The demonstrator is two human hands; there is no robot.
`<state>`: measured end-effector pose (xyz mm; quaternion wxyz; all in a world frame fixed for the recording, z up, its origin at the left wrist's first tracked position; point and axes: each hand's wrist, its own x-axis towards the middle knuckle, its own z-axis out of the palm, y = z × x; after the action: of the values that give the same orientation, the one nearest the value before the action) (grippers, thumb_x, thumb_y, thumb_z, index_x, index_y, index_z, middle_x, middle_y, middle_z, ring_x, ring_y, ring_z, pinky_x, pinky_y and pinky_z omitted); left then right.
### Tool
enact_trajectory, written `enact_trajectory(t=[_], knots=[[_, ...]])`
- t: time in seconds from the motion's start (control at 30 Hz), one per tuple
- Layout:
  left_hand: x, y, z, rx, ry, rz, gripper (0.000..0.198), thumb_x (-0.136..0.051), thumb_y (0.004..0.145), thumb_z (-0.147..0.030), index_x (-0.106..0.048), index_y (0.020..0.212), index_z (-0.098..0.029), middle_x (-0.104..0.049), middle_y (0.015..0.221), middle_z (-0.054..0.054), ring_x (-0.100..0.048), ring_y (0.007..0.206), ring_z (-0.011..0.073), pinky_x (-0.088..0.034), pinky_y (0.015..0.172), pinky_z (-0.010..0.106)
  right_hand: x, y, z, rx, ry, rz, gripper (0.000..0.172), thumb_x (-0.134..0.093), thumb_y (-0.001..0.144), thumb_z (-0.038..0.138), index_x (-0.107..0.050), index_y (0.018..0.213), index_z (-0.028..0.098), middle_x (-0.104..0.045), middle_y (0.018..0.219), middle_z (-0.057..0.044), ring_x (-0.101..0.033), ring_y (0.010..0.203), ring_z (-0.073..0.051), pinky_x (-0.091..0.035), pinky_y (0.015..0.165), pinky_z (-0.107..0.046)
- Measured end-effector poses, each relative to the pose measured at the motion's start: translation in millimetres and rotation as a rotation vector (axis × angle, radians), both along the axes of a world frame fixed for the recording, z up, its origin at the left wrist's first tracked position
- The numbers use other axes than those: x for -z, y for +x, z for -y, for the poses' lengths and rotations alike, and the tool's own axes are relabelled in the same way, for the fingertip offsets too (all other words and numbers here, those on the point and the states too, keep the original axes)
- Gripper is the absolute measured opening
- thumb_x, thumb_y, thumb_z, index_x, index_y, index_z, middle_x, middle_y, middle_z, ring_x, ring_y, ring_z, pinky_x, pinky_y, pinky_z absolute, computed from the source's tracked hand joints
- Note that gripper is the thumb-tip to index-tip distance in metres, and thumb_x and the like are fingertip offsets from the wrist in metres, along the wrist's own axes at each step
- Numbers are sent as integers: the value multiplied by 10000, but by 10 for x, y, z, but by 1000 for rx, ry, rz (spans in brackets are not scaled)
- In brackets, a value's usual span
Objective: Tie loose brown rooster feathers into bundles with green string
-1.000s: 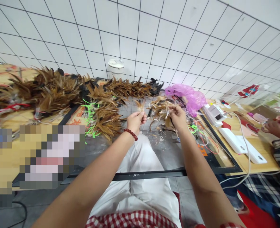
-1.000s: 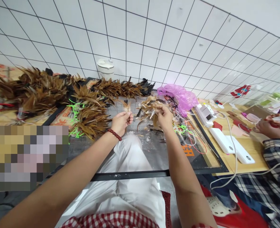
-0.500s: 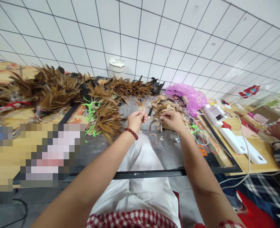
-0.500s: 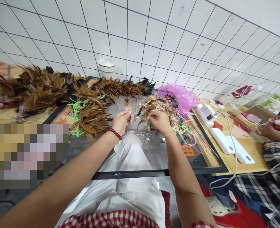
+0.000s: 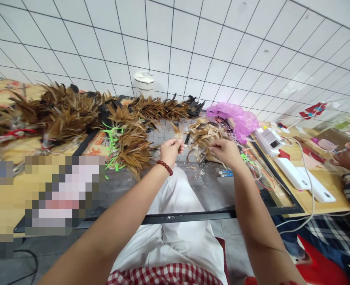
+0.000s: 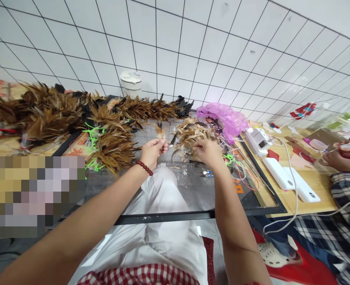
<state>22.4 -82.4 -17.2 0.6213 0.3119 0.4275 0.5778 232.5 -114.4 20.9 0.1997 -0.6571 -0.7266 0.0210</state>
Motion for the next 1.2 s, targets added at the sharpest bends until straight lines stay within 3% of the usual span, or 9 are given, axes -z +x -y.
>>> enact_trajectory(t=[0.2,0.37,0.53,0.73,0.87,1.2], knots=[[-14,3,1,3,-4,-4,119,-669,760,-160,-634,658,-109,-609,559,-11,-517,462,50,-399,482,176,123,-156,-72,-135,111,248,291,-536,833,140,-737,1007,260,-666,1065,-71,-552,1024,-234,-380,827,-349],[-8,12,13,5,5,-21,123,-644,781,-145,-637,663,-109,-609,558,-11,-515,461,49,-407,486,177,239,-168,-127,-173,129,404,158,-563,857,214,-715,894,232,-654,1068,-83,-502,1055,-266,-327,833,-387],[-55,12,41,16,3,-47,155,-623,802,-141,-624,650,-110,-610,570,-6,-529,463,54,-416,478,179,187,-145,-41,-129,418,343,158,-496,899,196,-642,957,203,-682,1075,-79,-530,1029,-236,-308,896,-387],[-183,7,127,221,-32,-22,102,-657,791,-132,-639,697,-97,-703,776,76,-633,572,92,-489,533,203,94,-287,37,-167,607,341,158,-473,906,155,-619,942,203,-713,1012,-55,-552,1013,-202,-282,940,-384],[-224,18,188,322,-99,-23,119,-641,809,-128,-619,696,-98,-709,768,82,-634,541,94,-467,483,188,103,-381,55,-250,580,387,188,-439,923,158,-615,971,205,-716,1030,-51,-558,991,-195,-265,974,-392],[-171,48,191,366,-107,-26,159,-734,755,-182,-635,673,-88,-673,641,67,-589,478,82,-425,441,176,79,-543,117,-299,374,508,266,-378,943,184,-628,1029,209,-680,1081,-84,-511,1068,-229,-183,1079,-463]])
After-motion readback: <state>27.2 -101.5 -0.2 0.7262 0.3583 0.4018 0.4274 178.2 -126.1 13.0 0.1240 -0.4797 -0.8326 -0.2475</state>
